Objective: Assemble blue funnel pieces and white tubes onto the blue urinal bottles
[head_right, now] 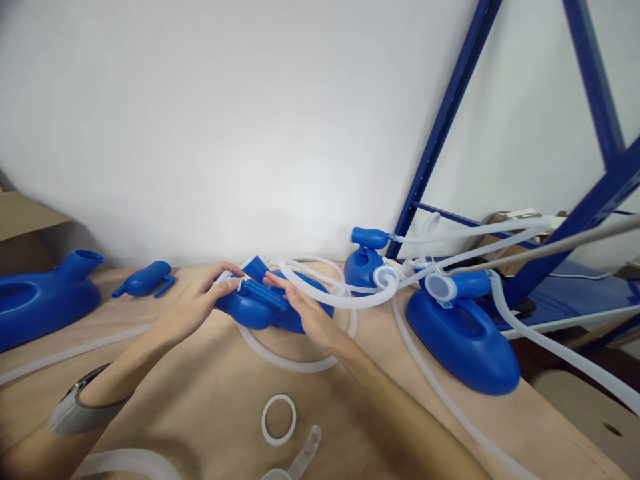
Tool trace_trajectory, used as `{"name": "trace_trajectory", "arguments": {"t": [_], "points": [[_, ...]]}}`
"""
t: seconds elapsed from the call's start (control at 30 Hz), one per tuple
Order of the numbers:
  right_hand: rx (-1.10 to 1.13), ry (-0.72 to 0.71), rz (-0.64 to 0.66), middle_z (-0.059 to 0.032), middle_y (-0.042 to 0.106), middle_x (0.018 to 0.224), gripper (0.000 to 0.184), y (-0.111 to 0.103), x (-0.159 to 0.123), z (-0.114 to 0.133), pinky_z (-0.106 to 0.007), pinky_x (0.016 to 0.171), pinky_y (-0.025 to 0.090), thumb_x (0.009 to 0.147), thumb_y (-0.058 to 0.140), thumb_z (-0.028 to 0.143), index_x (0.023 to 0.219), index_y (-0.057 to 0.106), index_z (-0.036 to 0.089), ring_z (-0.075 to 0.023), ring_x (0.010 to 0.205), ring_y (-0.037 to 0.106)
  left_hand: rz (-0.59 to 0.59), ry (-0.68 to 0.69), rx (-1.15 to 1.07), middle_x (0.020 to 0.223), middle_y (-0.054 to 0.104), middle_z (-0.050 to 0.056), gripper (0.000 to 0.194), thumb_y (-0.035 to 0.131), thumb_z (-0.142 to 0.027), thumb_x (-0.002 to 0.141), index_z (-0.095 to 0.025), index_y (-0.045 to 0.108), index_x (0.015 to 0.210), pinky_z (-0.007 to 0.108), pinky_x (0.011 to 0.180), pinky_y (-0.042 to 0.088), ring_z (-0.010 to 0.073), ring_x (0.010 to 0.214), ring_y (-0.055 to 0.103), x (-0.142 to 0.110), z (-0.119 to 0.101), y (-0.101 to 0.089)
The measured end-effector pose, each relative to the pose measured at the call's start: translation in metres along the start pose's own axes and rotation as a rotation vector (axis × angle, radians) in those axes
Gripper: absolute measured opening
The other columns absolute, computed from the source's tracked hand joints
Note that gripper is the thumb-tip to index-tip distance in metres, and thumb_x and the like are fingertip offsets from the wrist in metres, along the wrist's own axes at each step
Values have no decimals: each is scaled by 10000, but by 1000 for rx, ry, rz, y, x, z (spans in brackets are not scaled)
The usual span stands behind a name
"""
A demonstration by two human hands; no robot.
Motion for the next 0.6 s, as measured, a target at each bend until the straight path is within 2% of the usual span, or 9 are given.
{"name": "trace_trajectory", "arguments": {"t": [0.07,0.13,0.2,0.27,0.47,0.6], "points": [[-84,-71,20,-36,571,1558,582,4,-5,8,-456,1273,266,1056,375,645,1526,529,339,-241,1504,439,-62,44,146,930,701,23,441,540,-622,920,-230,644,1093,392,848,510,261,886,639,-1,-1,-5],[-235,-104,14,-46,581,1535,537,10,-9,13,-455,1251,304,1037,498,590,1509,544,338,-258,1463,478,-109,87,245,1020,713,51,450,558,-610,924,-224,630,1144,413,880,509,279,935,655,-3,0,-3],[-411,-122,-23,-62,611,1476,500,17,-11,15,-447,1231,327,1015,590,520,1470,577,316,-265,1410,515,-125,131,296,1131,702,82,444,554,-585,944,-219,607,1190,425,901,509,292,999,664,-6,1,2],[-498,-137,-65,-70,643,1406,453,22,-12,14,-434,1206,352,1032,567,492,1438,591,293,-259,1353,553,-121,167,326,1202,678,101,432,550,-552,957,-214,586,1224,432,912,512,298,1038,667,-9,1,8],[-441,-143,-9,-70,671,1345,396,23,-13,14,-396,1136,409,1057,514,485,1361,616,252,-254,1270,602,-132,277,382,1172,678,122,408,540,-496,963,-184,591,1221,458,923,514,317,1056,674,-14,-4,13],[-437,-129,-59,-65,697,1290,332,25,-12,15,-391,1107,426,1052,533,455,1279,653,246,-250,1219,625,-126,293,374,1169,676,122,384,526,-471,967,-179,600,1204,463,924,519,317,1039,682,-15,-7,13]]}}
Point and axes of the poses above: each hand's wrist, its own x-axis towards the middle knuckle, its own y-axis out of the palm, z = x × y, the point moved 1 cm from there along x, towards the middle knuckle
